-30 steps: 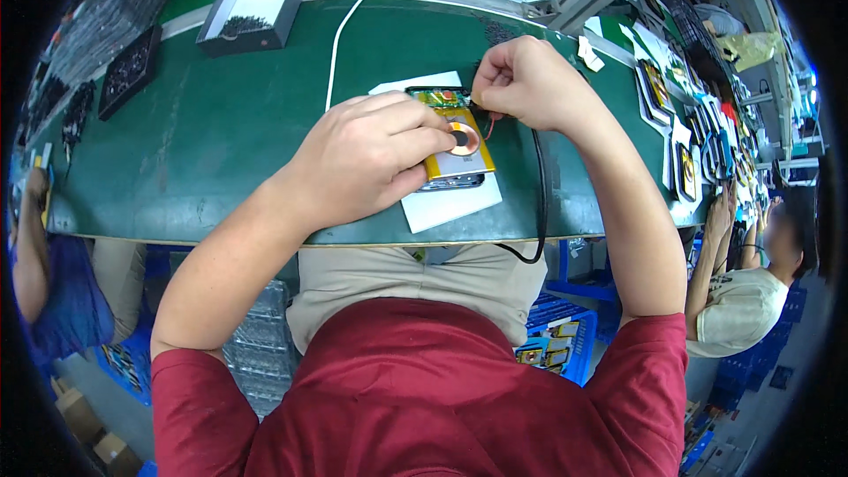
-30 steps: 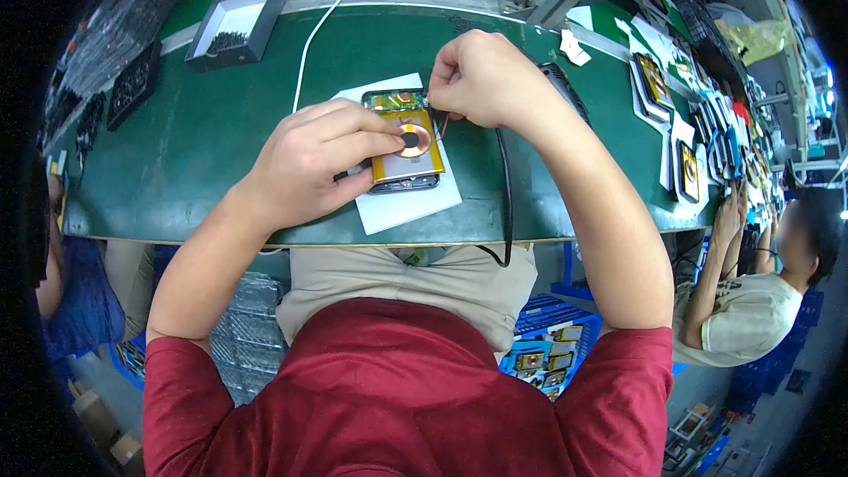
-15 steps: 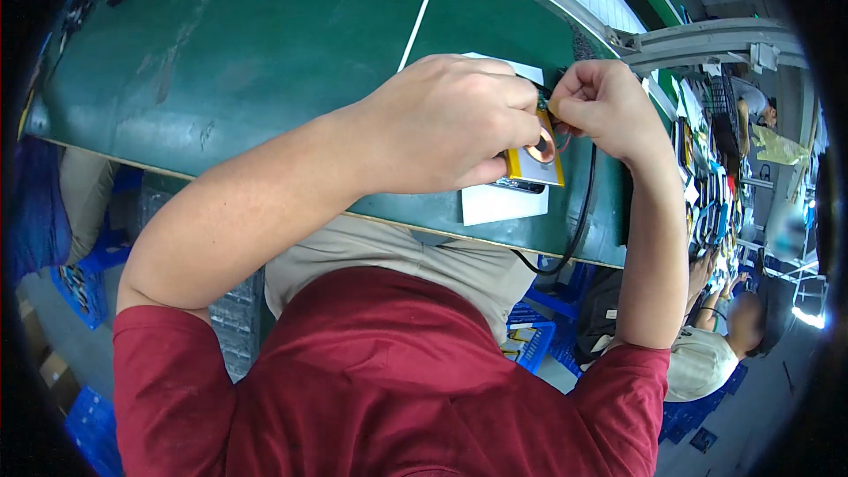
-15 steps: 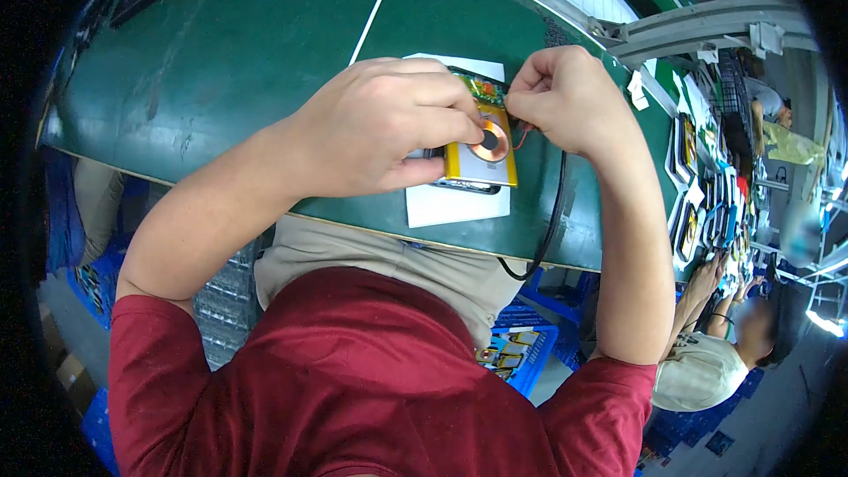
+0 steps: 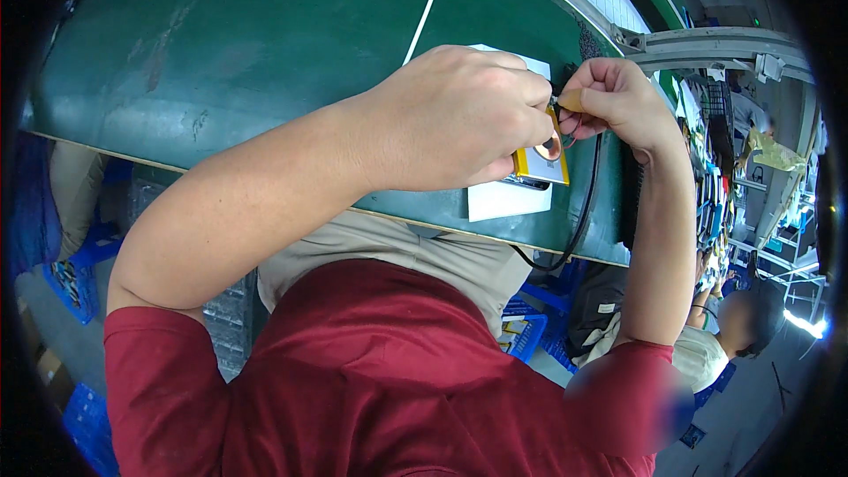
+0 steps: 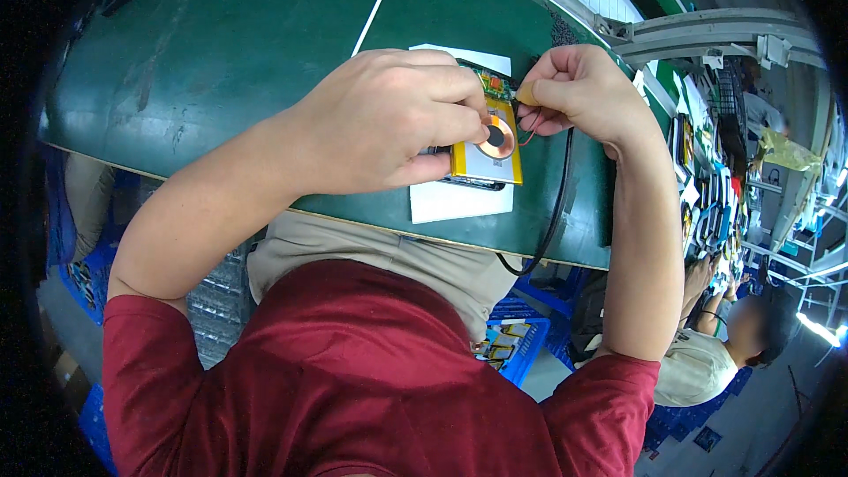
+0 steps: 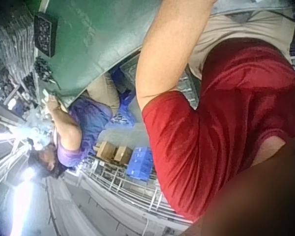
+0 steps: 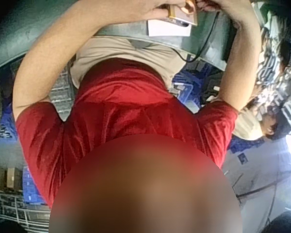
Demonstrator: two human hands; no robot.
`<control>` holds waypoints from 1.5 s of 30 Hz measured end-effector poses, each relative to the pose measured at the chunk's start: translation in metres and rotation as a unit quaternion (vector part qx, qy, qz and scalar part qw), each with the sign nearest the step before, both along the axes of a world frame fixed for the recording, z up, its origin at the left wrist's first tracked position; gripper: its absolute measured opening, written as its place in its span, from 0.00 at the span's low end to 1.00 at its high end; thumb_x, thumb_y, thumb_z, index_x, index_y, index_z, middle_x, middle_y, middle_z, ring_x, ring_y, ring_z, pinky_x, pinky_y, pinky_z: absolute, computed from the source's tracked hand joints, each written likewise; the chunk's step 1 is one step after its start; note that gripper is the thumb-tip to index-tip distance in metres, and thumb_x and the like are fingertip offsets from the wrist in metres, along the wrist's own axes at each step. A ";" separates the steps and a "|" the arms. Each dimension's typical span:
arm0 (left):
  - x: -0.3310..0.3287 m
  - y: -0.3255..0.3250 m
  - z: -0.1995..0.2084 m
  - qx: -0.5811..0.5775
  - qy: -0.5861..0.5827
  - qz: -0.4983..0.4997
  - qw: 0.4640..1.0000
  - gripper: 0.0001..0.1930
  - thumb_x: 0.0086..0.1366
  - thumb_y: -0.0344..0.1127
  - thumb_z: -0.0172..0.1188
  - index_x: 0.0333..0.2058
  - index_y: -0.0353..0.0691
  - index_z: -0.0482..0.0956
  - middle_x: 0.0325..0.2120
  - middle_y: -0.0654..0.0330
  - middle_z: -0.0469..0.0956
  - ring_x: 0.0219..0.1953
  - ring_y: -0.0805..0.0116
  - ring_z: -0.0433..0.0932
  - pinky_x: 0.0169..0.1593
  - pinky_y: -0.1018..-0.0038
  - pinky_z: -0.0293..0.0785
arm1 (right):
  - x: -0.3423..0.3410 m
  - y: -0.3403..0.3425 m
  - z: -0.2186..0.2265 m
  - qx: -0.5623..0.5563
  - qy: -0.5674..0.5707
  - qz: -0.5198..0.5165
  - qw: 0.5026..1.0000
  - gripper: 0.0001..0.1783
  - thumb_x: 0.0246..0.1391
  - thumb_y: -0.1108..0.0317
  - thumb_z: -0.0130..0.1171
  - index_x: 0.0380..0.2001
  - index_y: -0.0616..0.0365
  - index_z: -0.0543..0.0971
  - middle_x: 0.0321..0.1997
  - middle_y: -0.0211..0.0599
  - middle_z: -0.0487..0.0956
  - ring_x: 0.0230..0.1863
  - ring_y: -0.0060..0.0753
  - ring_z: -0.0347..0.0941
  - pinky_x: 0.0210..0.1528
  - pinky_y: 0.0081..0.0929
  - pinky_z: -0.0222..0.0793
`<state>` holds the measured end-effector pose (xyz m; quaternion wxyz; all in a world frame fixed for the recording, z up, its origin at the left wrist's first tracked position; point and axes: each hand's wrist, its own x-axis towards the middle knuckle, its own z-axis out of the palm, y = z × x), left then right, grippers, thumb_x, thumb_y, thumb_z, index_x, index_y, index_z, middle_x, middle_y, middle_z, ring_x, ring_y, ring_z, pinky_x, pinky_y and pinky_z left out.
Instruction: Assemble an electronic device by installing a battery and securing internal components with an electric screwdriver.
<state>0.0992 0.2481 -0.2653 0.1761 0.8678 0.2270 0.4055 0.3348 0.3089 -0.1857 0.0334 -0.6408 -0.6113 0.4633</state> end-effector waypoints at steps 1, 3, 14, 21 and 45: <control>0.000 0.000 0.000 -0.001 0.000 0.000 1.000 0.12 0.49 0.32 0.72 0.34 0.40 0.84 0.36 0.61 0.81 0.41 0.60 0.81 0.45 0.65 0.78 | 0.002 0.001 -0.001 -0.009 0.005 -0.001 1.000 0.08 0.57 0.70 0.64 0.35 0.65 0.81 0.31 0.39 0.86 0.30 0.25 0.85 0.32 0.19 0.82; 0.001 0.000 0.001 -0.003 0.006 -0.001 1.000 0.12 0.49 0.32 0.72 0.34 0.40 0.84 0.37 0.61 0.81 0.42 0.60 0.81 0.45 0.64 0.79 | 0.004 0.003 -0.002 -0.018 0.010 -0.003 1.000 0.08 0.58 0.70 0.64 0.35 0.65 0.81 0.31 0.39 0.86 0.30 0.25 0.85 0.33 0.19 0.82; -0.003 0.018 0.009 -0.054 -0.048 0.056 0.996 0.09 0.58 0.33 0.70 0.37 0.36 0.85 0.31 0.54 0.82 0.33 0.58 0.83 0.38 0.67 0.79 | 0.020 -0.040 -0.006 0.211 0.134 -0.111 0.962 0.14 0.64 0.62 0.64 0.43 0.63 0.81 0.36 0.39 0.85 0.36 0.25 0.84 0.36 0.21 0.80; 0.005 0.083 0.040 -0.191 0.168 0.152 0.955 0.19 0.65 0.47 0.69 0.36 0.32 0.84 0.24 0.55 0.81 0.27 0.66 0.78 0.34 0.71 0.76 | 0.008 -0.112 -0.037 0.465 0.069 0.061 0.880 0.08 0.51 0.75 0.72 0.36 0.62 0.85 0.38 0.39 0.83 0.37 0.35 0.81 0.38 0.27 0.76; 0.002 -0.046 0.023 -0.061 0.205 0.114 0.970 0.24 0.58 0.39 0.72 0.56 0.49 0.85 0.29 0.60 0.67 0.33 0.61 0.69 0.36 0.66 0.67 | 0.087 -0.102 -0.031 0.536 -0.159 -0.099 0.823 0.11 0.55 0.67 0.70 0.40 0.57 0.84 0.38 0.39 0.79 0.39 0.41 0.79 0.42 0.32 0.75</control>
